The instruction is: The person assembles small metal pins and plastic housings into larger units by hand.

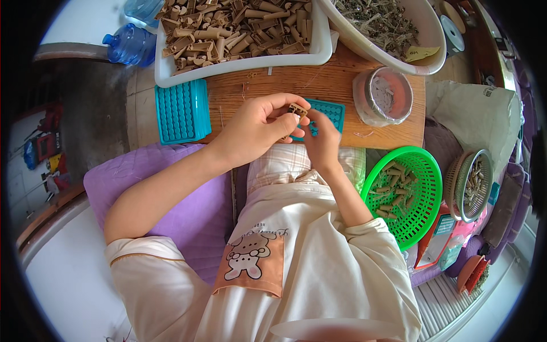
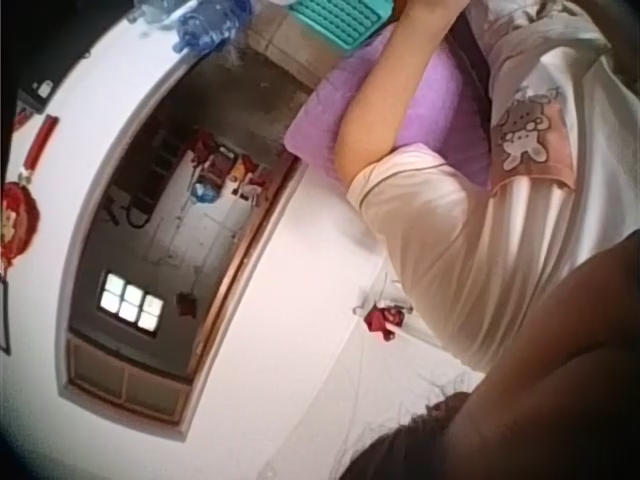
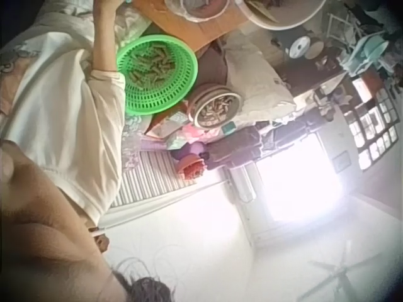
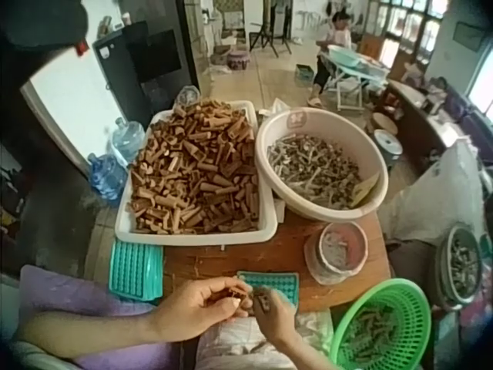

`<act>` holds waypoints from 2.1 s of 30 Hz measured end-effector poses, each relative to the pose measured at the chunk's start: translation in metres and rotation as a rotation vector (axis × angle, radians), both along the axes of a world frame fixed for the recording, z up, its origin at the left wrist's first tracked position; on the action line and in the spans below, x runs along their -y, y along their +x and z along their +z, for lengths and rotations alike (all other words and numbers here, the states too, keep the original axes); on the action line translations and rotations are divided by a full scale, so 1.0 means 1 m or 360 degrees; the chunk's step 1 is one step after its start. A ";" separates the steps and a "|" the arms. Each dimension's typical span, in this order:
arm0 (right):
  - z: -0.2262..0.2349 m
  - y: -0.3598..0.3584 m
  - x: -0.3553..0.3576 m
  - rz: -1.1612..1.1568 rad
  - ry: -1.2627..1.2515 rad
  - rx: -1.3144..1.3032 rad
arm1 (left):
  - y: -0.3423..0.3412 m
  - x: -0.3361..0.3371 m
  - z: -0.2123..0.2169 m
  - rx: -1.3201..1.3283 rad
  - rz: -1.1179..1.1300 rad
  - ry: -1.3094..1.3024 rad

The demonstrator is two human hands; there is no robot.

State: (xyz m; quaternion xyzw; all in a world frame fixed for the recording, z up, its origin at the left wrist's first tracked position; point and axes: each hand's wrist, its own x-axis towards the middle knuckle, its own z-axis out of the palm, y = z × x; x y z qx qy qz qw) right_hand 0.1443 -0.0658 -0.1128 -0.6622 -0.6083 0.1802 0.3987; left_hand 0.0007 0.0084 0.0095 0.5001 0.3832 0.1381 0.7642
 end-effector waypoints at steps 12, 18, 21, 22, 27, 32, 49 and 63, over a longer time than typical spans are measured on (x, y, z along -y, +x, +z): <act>0.065 -0.012 -0.005 -0.0018 0.0906 -0.0301 | 0.004 0.007 -0.002 0.0116 -0.0089 0.0114; 0.065 -0.003 -0.004 0.0180 0.0686 -0.0293 | 0.001 0.003 -0.006 0.0017 -0.0031 0.0113; 0.049 0.006 -0.001 0.0039 0.0628 -0.0398 | -0.001 -0.001 0.002 -0.0032 0.0009 0.0115; 0.045 0.008 0.000 0.0053 0.0286 -0.0352 | -0.002 -0.004 0.002 -0.0066 0.0009 0.0150; -0.002 0.005 0.011 0.0272 -0.0128 0.0078 | -0.001 -0.006 0.002 -0.0053 -0.0011 0.0184; -0.011 -0.001 0.010 0.0378 -0.0035 0.0411 | -0.001 -0.003 0.003 -0.0098 -0.0035 0.0119; -0.002 -0.004 0.002 0.0240 -0.0228 0.0257 | 0.000 -0.004 0.001 -0.0035 0.0141 0.0075; 0.041 0.003 0.005 -0.0240 -0.0024 -0.0645 | 0.000 0.004 -0.003 0.0013 0.0037 0.0049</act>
